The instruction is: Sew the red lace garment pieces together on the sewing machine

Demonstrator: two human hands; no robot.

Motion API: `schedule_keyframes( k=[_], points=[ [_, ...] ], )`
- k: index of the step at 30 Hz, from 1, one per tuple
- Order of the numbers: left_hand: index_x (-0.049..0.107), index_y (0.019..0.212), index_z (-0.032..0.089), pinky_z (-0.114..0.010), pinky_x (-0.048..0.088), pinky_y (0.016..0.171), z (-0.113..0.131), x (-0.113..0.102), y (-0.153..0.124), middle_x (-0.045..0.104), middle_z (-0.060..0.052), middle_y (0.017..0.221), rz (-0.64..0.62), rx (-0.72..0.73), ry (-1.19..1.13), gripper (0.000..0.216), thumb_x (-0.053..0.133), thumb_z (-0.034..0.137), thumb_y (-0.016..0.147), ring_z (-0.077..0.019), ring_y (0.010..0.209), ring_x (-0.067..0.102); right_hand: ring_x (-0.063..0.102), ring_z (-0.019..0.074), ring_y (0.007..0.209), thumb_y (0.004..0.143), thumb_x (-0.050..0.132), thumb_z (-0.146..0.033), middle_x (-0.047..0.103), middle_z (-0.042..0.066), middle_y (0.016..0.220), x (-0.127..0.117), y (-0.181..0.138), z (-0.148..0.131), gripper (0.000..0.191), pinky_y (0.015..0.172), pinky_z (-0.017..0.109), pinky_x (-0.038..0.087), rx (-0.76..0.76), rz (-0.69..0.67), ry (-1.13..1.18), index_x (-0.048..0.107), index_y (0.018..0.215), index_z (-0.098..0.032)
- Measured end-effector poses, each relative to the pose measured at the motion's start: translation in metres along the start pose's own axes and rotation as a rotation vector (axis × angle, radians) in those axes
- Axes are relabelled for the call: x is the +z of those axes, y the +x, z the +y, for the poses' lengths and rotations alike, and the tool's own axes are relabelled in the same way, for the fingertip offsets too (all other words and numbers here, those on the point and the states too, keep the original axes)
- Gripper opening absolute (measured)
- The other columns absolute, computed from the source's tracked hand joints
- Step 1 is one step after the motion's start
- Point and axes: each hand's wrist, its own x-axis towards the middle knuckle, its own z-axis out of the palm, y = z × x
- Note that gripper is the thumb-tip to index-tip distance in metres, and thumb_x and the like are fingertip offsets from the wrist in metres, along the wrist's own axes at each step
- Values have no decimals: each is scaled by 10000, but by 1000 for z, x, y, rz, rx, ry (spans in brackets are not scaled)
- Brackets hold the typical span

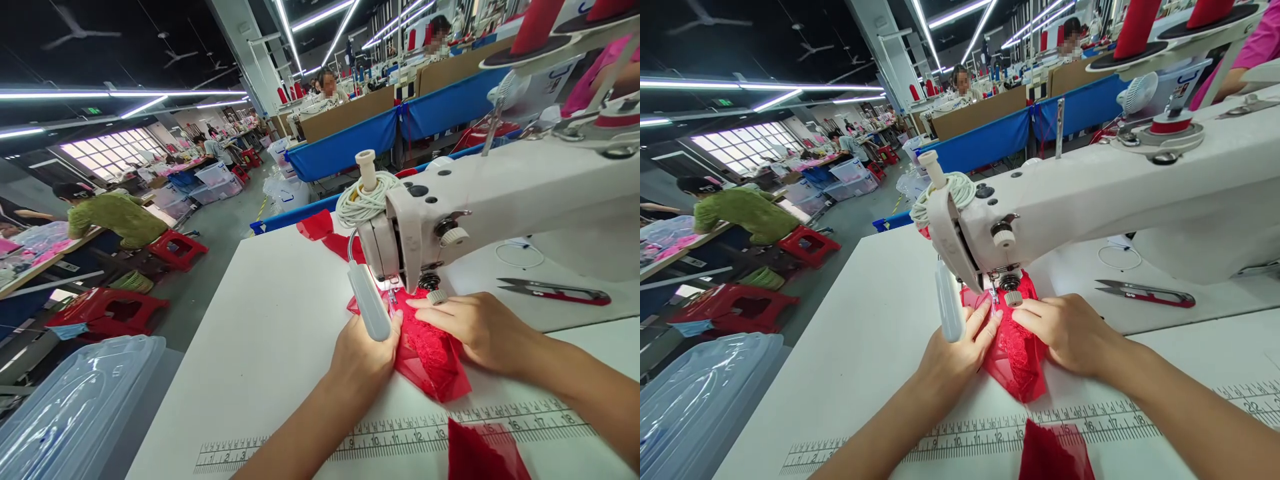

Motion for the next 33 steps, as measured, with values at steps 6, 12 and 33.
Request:
schedule_keyframes(
  k=[6,12,33],
  points=[
    [670,1016,167,-301,494,576,1,-2,1,664,-91,870,25,21,6,247,447,109,930,-176,687,589,453,128,551,874,321,-61,591,21,726,-1,3,-3,301,500,248,317,27,14,20,539,720,-202],
    [679,1035,164,-295,491,556,0,-5,0,673,-104,878,5,45,40,330,373,97,931,-194,734,601,487,136,587,857,321,-34,590,23,724,-5,4,-5,297,509,244,334,20,38,7,521,714,-199],
    [597,777,143,-268,388,463,7,-30,12,554,-32,697,-108,229,69,282,369,-21,799,-152,562,481,486,153,566,874,344,-80,604,32,697,0,2,-6,267,488,276,309,22,39,14,533,726,-197]
  ],
)
